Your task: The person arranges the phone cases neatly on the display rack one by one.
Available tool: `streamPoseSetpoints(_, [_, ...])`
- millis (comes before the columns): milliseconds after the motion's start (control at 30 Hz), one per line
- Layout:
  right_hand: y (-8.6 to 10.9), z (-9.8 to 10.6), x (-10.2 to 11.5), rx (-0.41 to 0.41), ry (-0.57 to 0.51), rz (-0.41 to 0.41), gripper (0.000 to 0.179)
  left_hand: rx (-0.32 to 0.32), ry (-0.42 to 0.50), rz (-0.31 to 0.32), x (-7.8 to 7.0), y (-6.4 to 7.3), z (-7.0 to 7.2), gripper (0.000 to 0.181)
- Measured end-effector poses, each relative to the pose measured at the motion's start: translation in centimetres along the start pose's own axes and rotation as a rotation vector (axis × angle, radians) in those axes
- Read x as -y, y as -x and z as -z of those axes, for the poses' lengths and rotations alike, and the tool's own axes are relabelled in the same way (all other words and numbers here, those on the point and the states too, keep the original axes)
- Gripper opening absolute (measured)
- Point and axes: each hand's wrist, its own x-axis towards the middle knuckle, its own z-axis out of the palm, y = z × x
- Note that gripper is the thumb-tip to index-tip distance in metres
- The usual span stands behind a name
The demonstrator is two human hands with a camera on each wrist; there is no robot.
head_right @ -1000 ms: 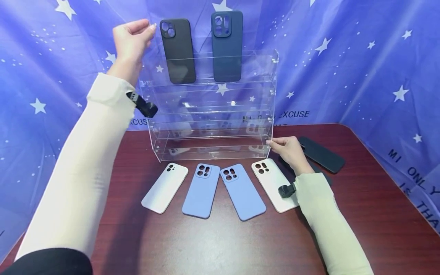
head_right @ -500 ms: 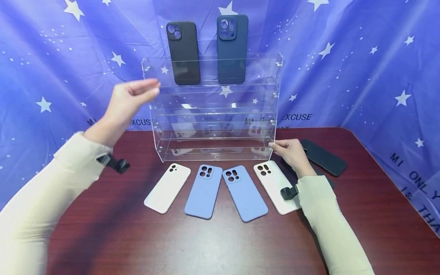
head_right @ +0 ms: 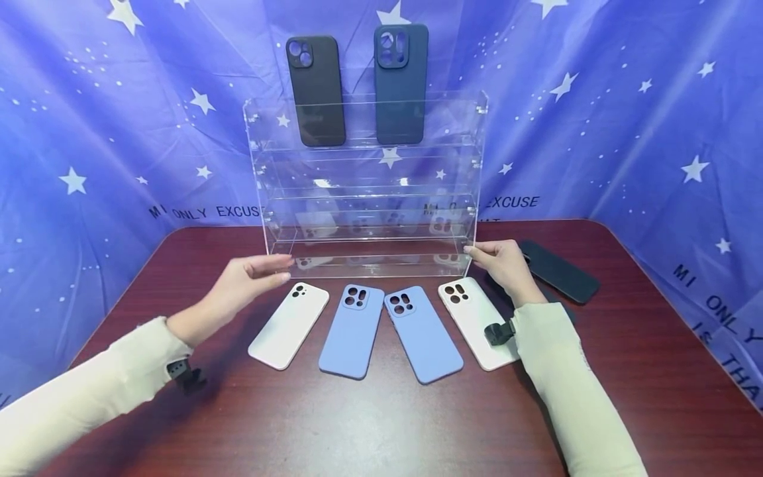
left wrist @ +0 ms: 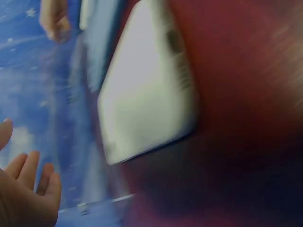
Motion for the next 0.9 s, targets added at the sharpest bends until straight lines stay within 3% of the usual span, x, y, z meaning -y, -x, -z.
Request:
streamPoseSetpoints(233, [-0.1,0.0,0.1,0.011,0.009,-0.006,0.053,0.039,-0.002,0.151,3.4,0.9,-1.6,0.061])
streamPoseSetpoints(433, [-0.1,0.0,0.3,0.020,0.027,-0.025,0.054,0.034,-0.019,0.218,4.9,1.3,-2.1,0.070])
streamPoseSetpoints(733, [-0.1,-0.2,0.1,0.018,0.030,-0.019,0.053,0.041,-0.012,0.180,6.0,0.5,-2.5,0.075])
streamPoseSetpoints(900, [0.1,0.0,0.2,0.004,0.046,-0.024,0.054,0.076,-0.098,0.138,6.0,0.0,-2.8,0.078])
